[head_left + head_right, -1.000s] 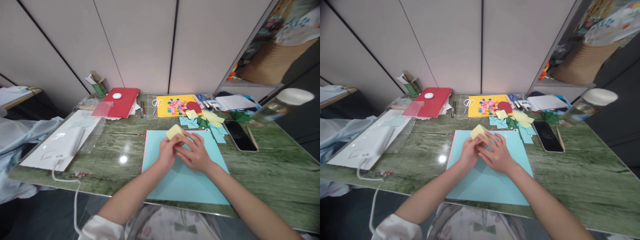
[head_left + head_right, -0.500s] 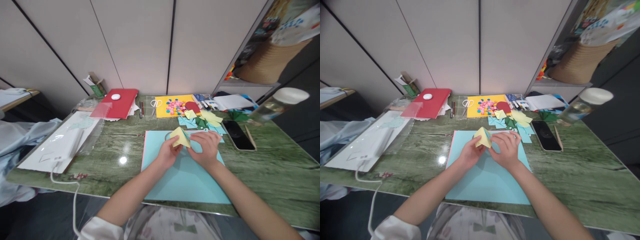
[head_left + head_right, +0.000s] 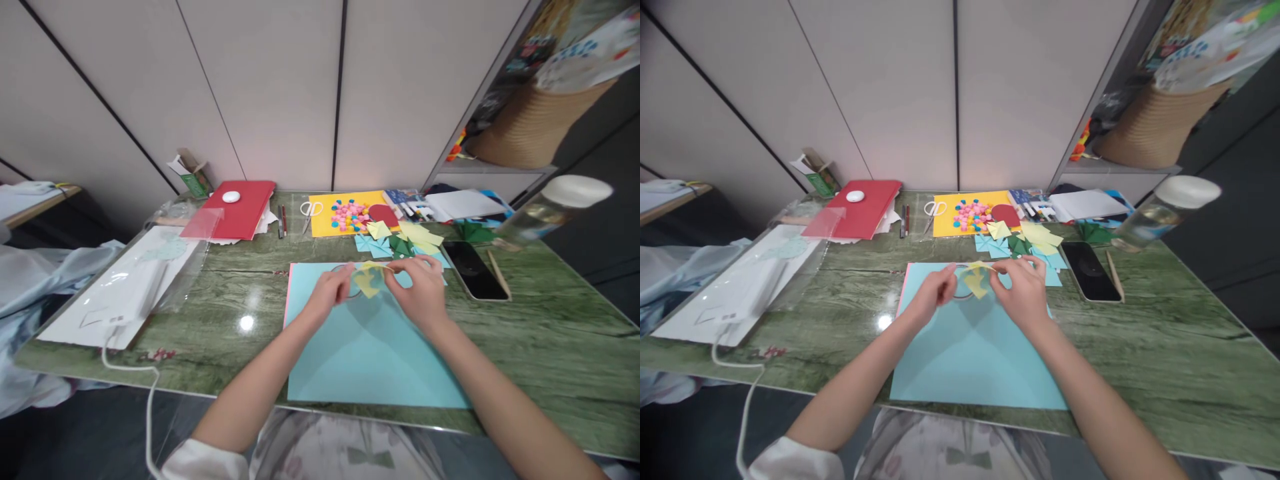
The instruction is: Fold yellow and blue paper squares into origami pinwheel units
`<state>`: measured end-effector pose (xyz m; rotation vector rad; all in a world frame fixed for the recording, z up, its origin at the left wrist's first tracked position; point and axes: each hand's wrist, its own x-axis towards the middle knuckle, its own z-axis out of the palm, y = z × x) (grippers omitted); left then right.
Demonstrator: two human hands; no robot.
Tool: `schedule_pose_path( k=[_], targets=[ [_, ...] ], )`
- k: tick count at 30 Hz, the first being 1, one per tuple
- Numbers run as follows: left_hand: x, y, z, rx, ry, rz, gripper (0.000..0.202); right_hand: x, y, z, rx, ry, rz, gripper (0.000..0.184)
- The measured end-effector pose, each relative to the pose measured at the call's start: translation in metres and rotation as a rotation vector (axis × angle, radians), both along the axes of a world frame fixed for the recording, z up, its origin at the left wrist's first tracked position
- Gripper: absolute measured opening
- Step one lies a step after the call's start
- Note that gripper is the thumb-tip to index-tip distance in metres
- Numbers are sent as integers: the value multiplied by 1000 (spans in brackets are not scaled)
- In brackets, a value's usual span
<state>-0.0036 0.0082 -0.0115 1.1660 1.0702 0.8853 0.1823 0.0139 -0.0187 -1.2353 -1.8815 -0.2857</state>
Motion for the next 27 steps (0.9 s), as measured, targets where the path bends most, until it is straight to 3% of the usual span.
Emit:
schedule_pose_path(
  k=[2,4,6,9,11,17,27],
  targets=[
    [-5,1,4,221,46,231,53,1,1,1,-55,28,-3,4],
    [-6,0,7,337,56,305,37,1,1,0,-102,36,-2,4],
    [-3,-1,7,351,49,188,28,-1,0,-1,-164,33,15,5],
    [5,-3,1,291,71,-91,43,-4,-2,-2,-257,25,49,5],
    [8,-2,-4,272,136,-163,32,-6,-2,-2,-310,10,57,4],
    [10,-2,-12,328,377,-153,23,-8,-2,0,-531,12,72,9],
    [7,-3,-9,361,594,-89,18,-6,-4,0,-596,-44,171,11]
  ],
)
